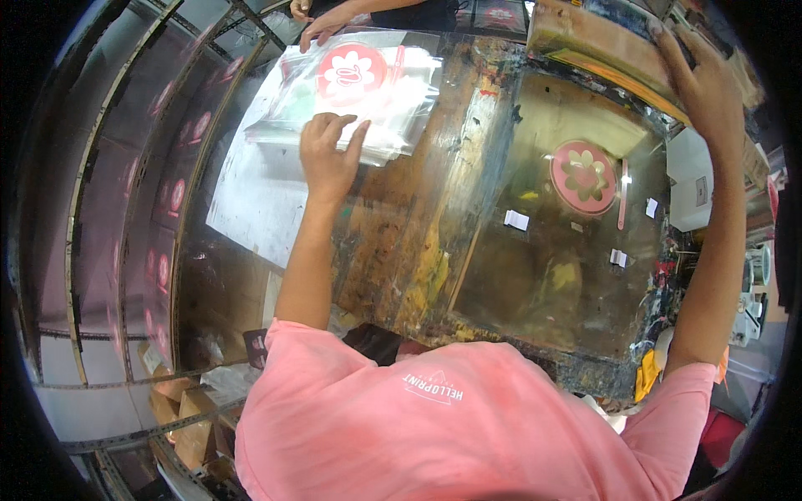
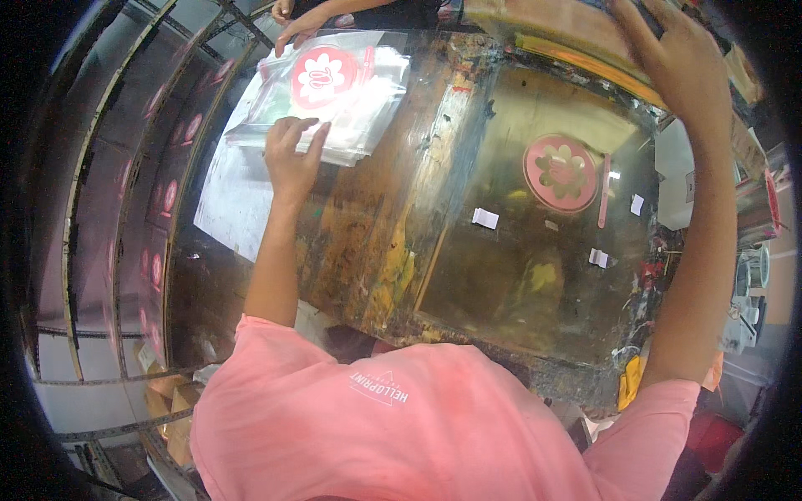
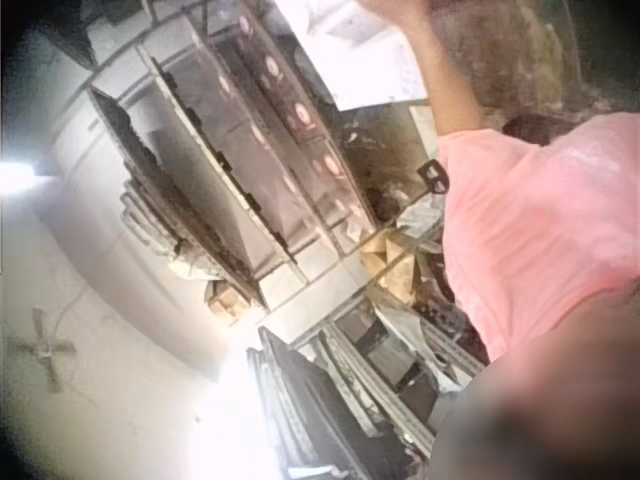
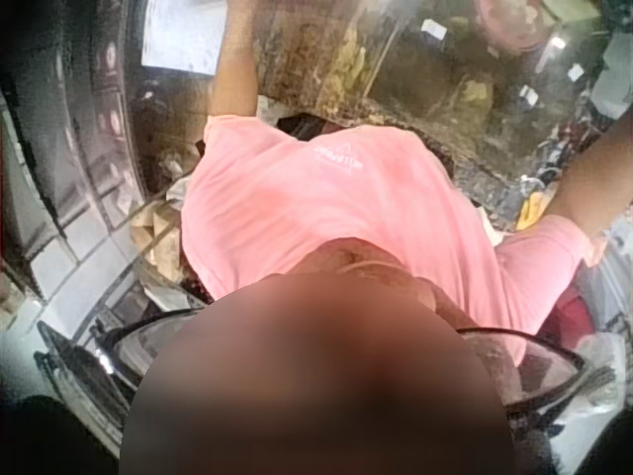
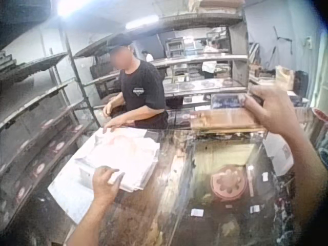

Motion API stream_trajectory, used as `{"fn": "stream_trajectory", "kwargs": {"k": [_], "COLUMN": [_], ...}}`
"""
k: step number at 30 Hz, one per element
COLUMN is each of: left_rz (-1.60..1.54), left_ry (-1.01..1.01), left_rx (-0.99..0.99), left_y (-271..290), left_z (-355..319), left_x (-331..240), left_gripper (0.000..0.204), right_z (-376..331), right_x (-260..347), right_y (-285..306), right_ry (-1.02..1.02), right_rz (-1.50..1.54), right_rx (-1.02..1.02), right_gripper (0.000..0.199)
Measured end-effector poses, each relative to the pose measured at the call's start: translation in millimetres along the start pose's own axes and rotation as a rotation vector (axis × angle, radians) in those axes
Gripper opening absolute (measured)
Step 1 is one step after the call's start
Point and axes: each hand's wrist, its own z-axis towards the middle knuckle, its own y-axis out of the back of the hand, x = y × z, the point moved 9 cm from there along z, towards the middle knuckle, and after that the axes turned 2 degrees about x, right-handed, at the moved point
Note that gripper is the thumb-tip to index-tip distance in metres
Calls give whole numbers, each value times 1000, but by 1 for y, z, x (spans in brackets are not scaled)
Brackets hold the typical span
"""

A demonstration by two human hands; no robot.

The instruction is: The person repeatedly places white sheets under a screen printing frame, uses a squeegee to pull pink ink across the mesh, and lifts the frame to reveal a flower design. The printed sheets are stacked to the left throughout the clip.

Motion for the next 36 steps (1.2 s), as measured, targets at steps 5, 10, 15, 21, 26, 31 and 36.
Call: {"fn": "stream_trajectory", "kwargs": {"k": [5,10,15,21,26,31,36], "left_rz": [-228,-165,-135,-46,19,35,12], "left_ry": [212,163,166,141,144,147,211], "left_rx": [40,84,138,201,241,252,330], "left_y": [-12,-19,-19,-14,-19,-23,-33], "left_z": [2,5,3,4,2,-4,0], "left_x": [-1,1,-6,-15,-16,-13,-1], "left_gripper": [28,36,40,43,45,39,34], "right_z": [9,2,-24,-29,-22,-17,-18], "right_x": [-2,24,56,64,46,33,28], "right_y": [7,22,52,61,47,21,15], "right_ry": [266,222,87,115,126,142,176], "right_rz": [-130,8,96,58,76,-44,-31], "right_rx": [-252,-274,-382,-414,-289,-195,-248], "right_gripper": [48,52,51,52,54,55,56]}}
